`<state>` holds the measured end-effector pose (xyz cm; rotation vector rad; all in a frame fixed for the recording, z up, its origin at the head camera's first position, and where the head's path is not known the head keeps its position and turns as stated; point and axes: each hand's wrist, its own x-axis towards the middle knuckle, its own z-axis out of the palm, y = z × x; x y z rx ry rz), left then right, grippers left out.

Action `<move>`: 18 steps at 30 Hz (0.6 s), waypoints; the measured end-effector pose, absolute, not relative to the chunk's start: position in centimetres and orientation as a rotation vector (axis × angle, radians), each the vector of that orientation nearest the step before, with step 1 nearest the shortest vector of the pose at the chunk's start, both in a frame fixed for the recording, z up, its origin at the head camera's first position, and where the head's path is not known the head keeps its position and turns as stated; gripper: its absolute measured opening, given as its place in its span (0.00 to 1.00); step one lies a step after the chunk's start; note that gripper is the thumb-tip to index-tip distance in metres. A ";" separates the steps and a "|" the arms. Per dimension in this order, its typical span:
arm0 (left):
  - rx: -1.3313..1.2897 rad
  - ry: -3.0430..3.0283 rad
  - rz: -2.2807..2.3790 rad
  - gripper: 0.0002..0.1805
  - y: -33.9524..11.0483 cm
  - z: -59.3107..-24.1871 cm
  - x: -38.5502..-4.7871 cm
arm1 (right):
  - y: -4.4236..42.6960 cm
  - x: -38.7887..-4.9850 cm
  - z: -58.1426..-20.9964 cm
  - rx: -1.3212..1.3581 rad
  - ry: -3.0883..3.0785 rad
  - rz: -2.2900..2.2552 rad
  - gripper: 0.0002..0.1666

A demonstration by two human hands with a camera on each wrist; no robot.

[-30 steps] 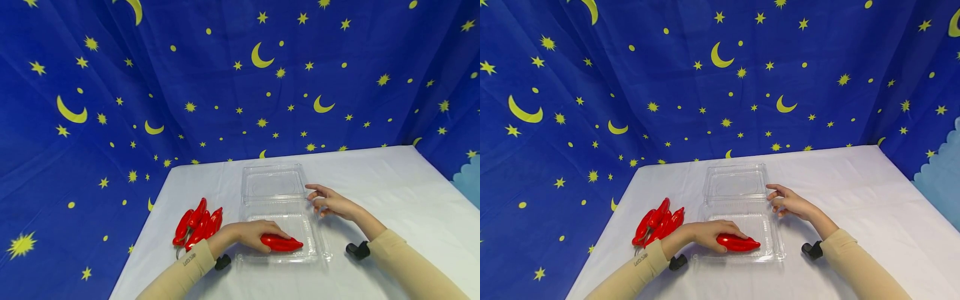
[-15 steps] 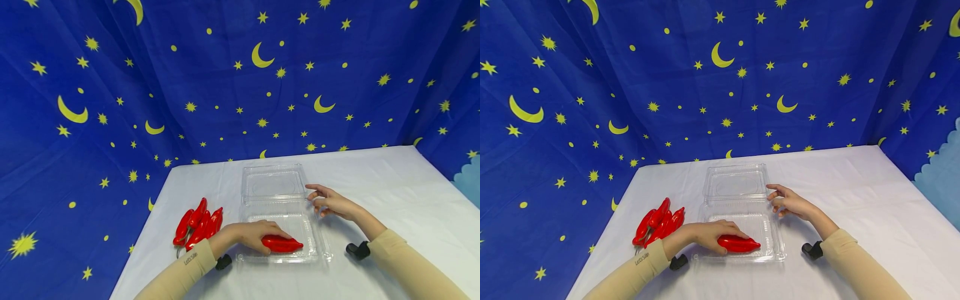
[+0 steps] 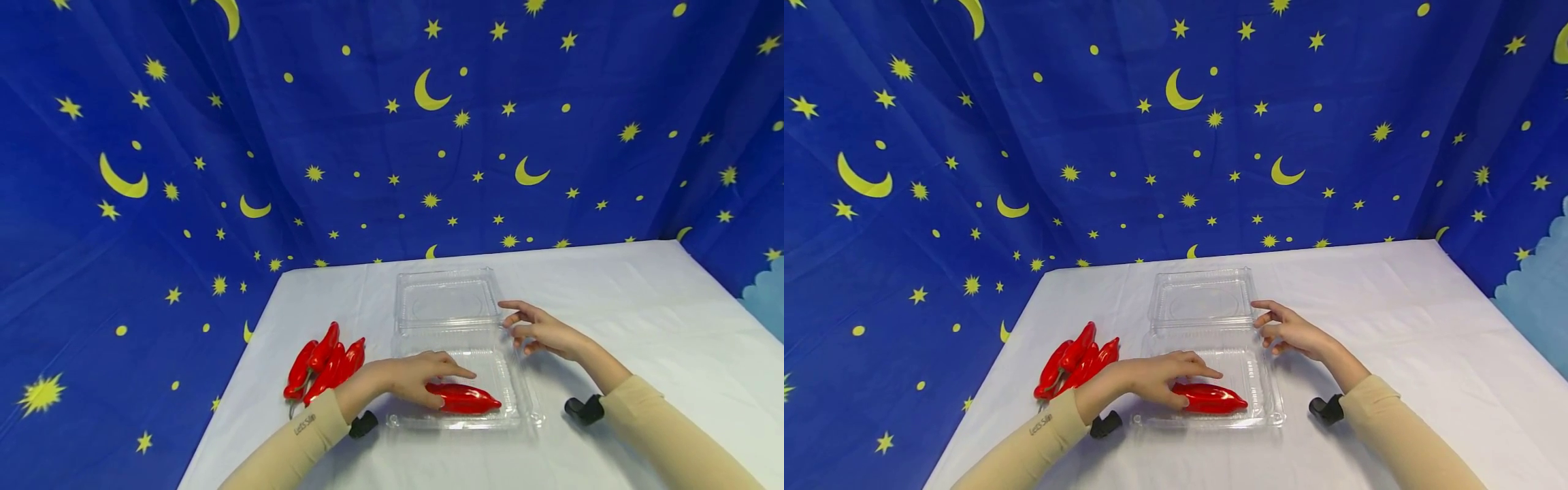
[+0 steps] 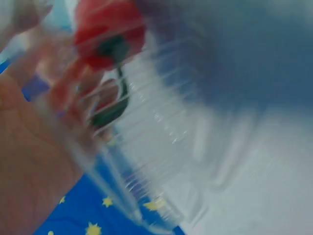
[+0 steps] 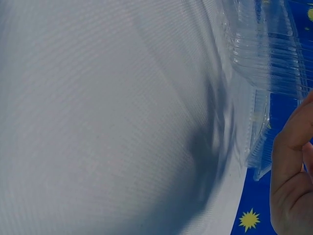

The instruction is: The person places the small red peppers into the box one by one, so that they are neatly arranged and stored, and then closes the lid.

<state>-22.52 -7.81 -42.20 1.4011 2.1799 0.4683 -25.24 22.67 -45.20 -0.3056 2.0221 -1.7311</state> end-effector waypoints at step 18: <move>1.437 2.446 0.897 0.33 -12.4 -34.7 -22.6 | 22.7 -25.2 -45.3 -0.329 2.010 -1.744 0.40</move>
